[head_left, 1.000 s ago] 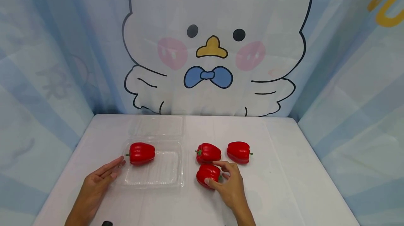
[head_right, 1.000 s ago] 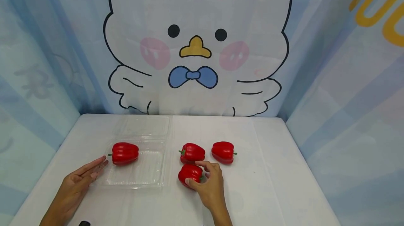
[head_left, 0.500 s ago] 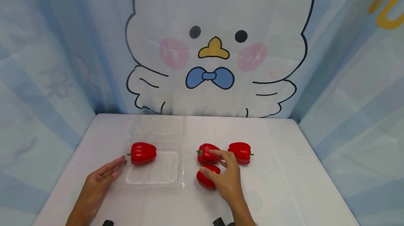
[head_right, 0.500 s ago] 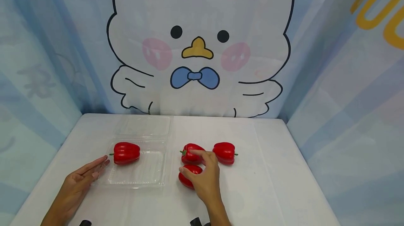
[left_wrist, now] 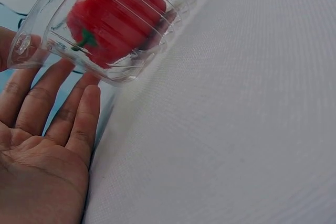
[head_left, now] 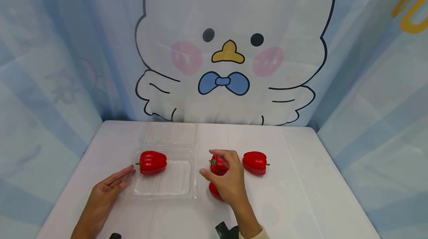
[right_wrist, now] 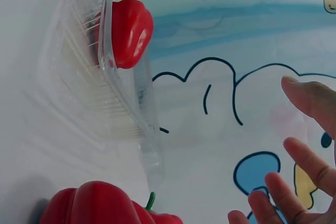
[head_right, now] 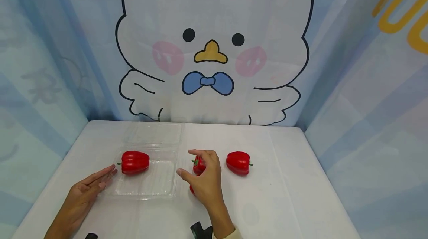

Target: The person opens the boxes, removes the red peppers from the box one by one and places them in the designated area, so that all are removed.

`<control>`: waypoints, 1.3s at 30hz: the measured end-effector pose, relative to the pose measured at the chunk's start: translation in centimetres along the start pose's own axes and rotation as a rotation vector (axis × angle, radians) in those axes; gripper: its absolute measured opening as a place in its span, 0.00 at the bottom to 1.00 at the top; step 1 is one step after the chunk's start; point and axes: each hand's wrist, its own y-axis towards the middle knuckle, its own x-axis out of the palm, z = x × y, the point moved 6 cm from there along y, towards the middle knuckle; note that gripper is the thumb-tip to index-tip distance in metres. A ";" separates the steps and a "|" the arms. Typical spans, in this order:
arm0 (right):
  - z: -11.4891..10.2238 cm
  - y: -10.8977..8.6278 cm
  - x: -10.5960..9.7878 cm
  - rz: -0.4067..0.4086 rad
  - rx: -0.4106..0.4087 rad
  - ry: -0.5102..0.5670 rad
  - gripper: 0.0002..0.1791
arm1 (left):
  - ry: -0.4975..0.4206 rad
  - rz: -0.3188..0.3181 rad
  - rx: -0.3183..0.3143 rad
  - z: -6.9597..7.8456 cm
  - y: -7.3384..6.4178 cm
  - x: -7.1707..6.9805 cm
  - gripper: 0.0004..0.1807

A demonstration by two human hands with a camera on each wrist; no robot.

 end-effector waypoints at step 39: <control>-3.2 0.9 7.8 -0.145 -0.033 0.052 0.30 | -0.063 -0.001 0.022 0.5 -0.3 0.2 0.39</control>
